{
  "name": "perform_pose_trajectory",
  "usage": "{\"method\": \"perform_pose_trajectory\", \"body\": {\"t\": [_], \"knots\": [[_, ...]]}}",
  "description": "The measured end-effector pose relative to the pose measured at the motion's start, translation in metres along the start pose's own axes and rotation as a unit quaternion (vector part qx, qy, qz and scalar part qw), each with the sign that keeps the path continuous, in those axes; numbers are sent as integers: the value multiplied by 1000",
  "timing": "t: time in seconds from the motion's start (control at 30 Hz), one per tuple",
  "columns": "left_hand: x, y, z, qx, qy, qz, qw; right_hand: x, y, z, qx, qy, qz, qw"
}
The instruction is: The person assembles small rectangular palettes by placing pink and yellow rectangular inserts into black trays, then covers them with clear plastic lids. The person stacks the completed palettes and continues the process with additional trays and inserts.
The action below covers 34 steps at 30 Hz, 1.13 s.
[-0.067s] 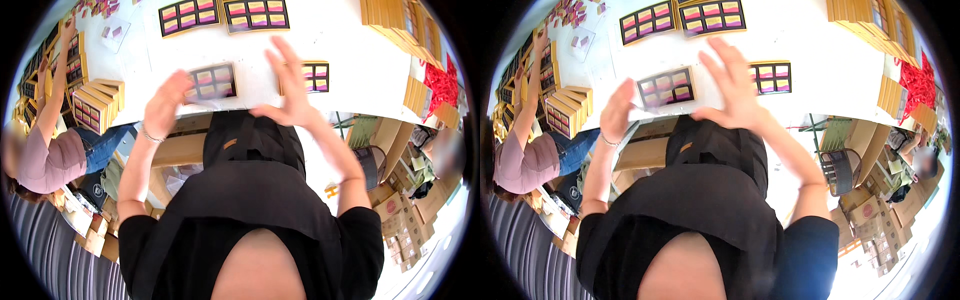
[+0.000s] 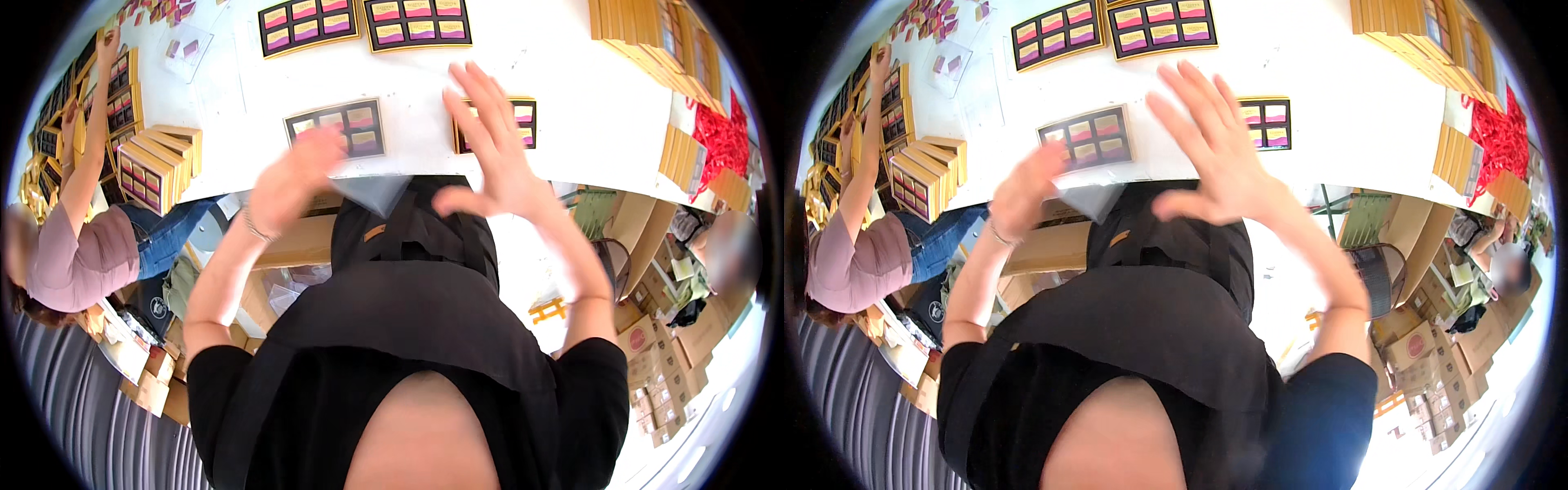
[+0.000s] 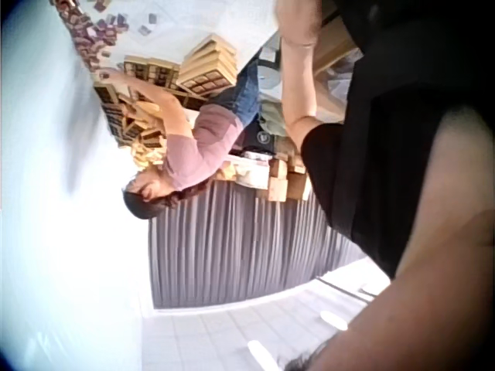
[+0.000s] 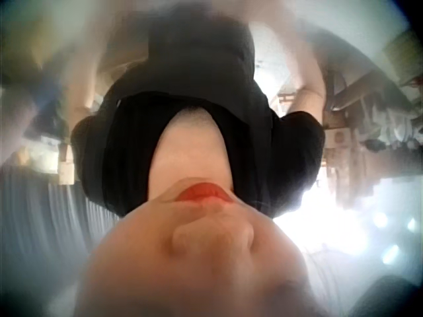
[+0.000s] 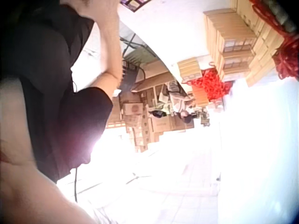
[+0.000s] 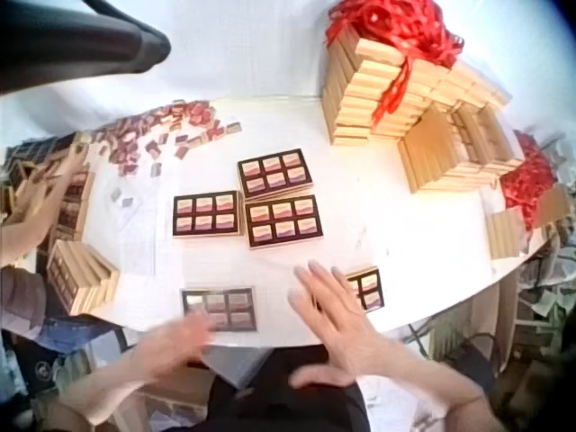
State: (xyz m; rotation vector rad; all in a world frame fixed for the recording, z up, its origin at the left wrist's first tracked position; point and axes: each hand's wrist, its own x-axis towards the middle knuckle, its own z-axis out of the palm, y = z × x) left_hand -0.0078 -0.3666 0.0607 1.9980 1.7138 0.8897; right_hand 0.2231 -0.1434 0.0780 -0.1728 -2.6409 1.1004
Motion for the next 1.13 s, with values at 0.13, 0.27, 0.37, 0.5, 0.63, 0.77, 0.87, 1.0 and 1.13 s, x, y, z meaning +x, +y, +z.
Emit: {"method": "perform_pose_trajectory", "body": {"t": [0.13, 0.27, 0.37, 0.5, 0.63, 0.77, 0.87, 1.0, 1.13], "knots": [[77, 64, 34, -163, -36, 252, 953, -33, -24, -65, 38, -376, 17, 926], [92, 33, 99, -122, -4, 190, 974, -81, 22, -57, -105, -269, 64, 955], [80, 5, 155, -120, 23, -108, 987, -113, 84, -38, -307, -173, 96, 931], [73, -9, 224, 3, -30, -154, 988, -118, 122, -7, -331, -209, 91, 915], [78, -7, 239, 15, -30, -207, 978, -106, 136, 11, -320, -212, 77, 920], [76, -13, 251, 1, 15, -191, 981, -107, 143, 18, -316, -227, 65, 919], [73, -9, 256, 11, 24, -196, 980, -105, 143, 22, -327, -231, 59, 915], [76, -10, 253, 15, 13, -209, 978, -105, 146, 25, -335, -236, 55, 911], [66, -2, 247, -11, 4, -206, 979, -99, 150, 28, -301, -287, 103, 903]]}}
